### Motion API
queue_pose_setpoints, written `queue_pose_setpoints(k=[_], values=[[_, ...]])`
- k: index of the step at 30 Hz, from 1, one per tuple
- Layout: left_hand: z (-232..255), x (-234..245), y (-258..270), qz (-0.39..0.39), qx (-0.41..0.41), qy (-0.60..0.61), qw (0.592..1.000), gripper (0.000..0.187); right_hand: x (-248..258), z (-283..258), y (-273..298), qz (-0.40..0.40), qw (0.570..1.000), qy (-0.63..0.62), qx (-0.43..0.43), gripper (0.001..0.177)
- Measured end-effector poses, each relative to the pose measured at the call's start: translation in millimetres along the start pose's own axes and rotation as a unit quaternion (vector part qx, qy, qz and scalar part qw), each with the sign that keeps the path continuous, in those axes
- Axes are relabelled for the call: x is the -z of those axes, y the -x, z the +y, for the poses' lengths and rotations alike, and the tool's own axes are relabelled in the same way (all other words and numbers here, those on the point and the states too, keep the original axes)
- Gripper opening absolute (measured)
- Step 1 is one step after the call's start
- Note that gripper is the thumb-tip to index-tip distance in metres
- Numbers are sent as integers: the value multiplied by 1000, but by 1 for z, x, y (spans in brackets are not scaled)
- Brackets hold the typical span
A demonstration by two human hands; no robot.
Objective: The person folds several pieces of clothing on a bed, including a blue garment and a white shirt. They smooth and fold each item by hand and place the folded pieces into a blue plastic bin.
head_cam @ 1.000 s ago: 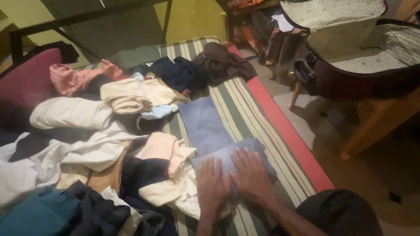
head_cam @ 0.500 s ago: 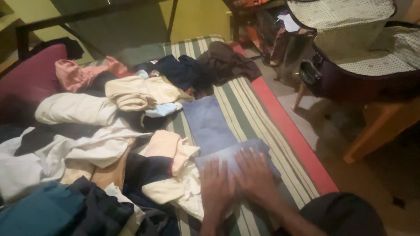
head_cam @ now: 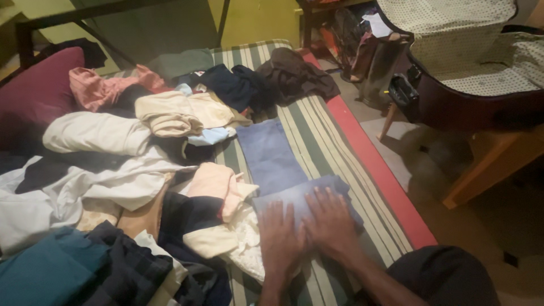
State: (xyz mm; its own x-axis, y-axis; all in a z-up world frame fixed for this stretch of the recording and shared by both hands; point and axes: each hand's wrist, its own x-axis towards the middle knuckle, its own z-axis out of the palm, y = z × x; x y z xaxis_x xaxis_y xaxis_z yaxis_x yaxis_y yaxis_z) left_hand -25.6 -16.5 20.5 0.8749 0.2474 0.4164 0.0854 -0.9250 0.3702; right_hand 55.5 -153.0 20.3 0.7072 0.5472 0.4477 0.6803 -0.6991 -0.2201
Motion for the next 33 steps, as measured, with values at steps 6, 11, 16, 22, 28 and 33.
queue_pose_setpoints(k=[6,11,16,22,28,33], values=[[-2,-1,7,-9,-1,27,1000,57,2,0,5,-8,1000,-17,-8,59],[4,13,6,-3,-16,47,999,68,5,6,7,-7,999,-52,-10,64],[15,46,-2,-164,-10,12,986,93,18,20,0,-148,987,-48,-51,76],[17,54,-2,-205,-8,-2,979,113,47,28,0,-304,952,-30,-7,116],[8,33,5,-162,-37,-21,986,106,33,37,10,-230,972,-45,23,107],[11,43,1,-180,-35,-36,982,93,40,41,10,-222,972,-52,55,87]])
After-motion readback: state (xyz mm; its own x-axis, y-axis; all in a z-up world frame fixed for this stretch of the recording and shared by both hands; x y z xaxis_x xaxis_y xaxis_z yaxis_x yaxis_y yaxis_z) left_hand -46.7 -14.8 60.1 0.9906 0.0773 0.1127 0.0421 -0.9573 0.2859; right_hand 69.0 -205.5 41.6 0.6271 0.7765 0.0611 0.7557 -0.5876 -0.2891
